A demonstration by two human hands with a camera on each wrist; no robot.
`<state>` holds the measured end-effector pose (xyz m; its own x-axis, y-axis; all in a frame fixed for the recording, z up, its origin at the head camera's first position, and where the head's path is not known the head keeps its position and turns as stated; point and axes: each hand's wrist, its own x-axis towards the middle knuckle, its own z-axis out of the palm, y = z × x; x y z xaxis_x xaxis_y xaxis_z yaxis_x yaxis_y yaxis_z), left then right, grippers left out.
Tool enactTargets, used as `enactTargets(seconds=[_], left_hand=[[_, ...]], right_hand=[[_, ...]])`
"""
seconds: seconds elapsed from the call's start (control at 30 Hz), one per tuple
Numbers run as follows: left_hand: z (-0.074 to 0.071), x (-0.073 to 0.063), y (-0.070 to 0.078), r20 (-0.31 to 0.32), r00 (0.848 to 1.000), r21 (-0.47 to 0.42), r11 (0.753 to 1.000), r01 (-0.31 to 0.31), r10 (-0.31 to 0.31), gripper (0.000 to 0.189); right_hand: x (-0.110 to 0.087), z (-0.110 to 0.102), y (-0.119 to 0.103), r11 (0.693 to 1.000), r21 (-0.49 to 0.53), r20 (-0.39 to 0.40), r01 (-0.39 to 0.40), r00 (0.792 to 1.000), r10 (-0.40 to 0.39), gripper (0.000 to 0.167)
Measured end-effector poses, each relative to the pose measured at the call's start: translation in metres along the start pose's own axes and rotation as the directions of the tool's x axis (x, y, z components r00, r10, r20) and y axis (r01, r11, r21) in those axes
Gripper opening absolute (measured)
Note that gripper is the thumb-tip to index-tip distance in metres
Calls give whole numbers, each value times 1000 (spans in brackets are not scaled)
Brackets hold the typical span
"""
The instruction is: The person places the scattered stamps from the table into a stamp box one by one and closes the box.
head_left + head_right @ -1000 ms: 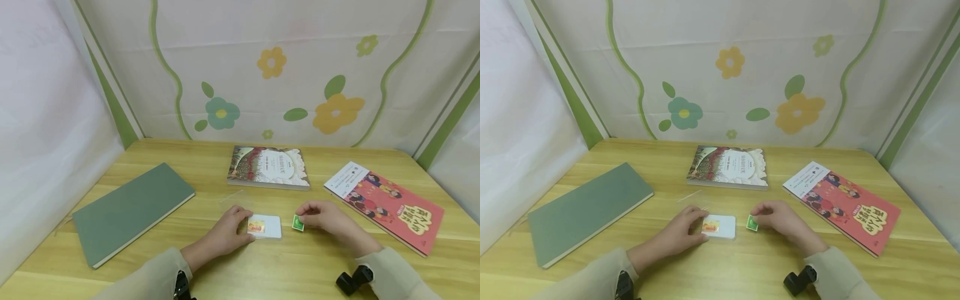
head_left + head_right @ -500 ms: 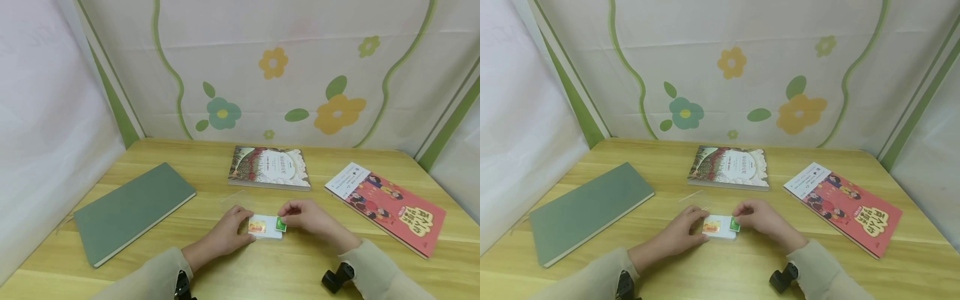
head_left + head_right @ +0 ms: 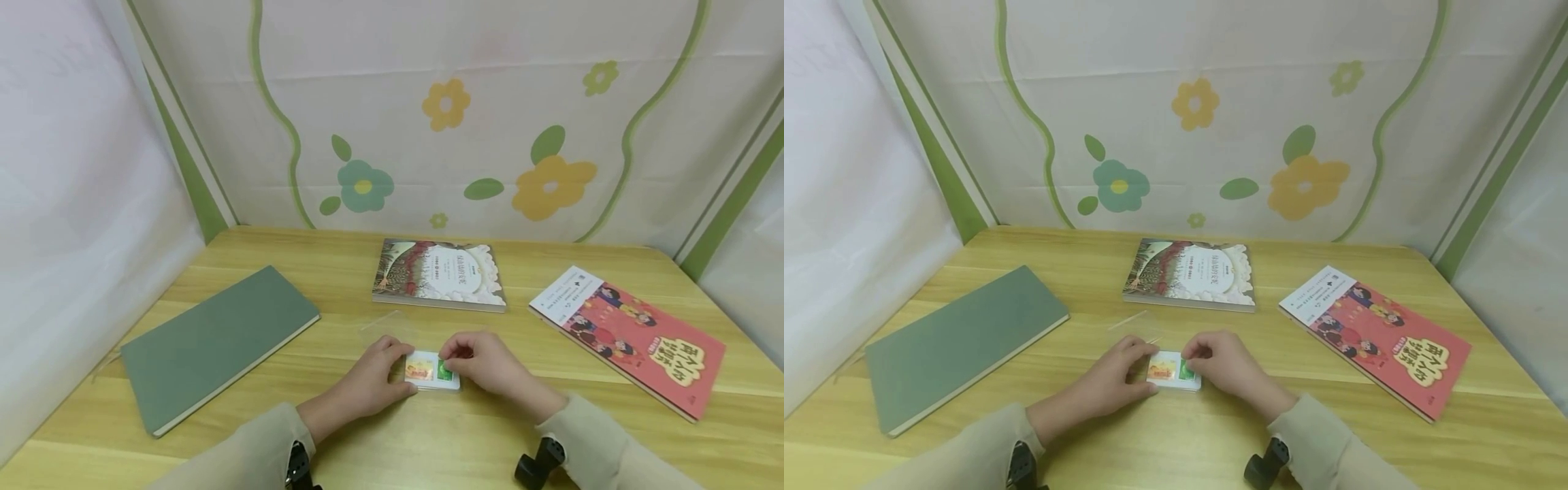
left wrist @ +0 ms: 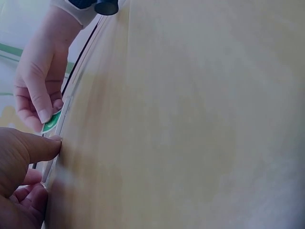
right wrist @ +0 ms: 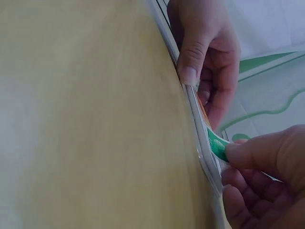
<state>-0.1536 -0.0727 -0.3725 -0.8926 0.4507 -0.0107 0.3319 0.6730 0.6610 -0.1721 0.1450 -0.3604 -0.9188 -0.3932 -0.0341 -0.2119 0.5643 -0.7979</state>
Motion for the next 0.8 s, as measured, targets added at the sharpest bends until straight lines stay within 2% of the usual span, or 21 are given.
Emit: enactTargets(seconds=[0.3, 0.6, 0.67, 0.8], left_hand=[[-1, -1, 1, 6, 1000, 0, 1000, 10, -10, 55], [-1, -2, -1, 4, 1000, 27, 1000, -10, 10, 55], [-1, -2, -1, 1, 1000, 31, 999, -15, 15, 55], [0, -2, 0, -3, 1000, 44, 999, -26, 26, 55]], right_hand=[[0, 8, 1, 991, -123, -43, 61, 997, -67, 10], [0, 7, -1, 960, -224, -32, 167, 983, -178, 11], [0, 6, -2, 957, -233, -28, 171, 983, -182, 11], [0, 3, -4, 967, -226, -43, 120, 990, -133, 8]])
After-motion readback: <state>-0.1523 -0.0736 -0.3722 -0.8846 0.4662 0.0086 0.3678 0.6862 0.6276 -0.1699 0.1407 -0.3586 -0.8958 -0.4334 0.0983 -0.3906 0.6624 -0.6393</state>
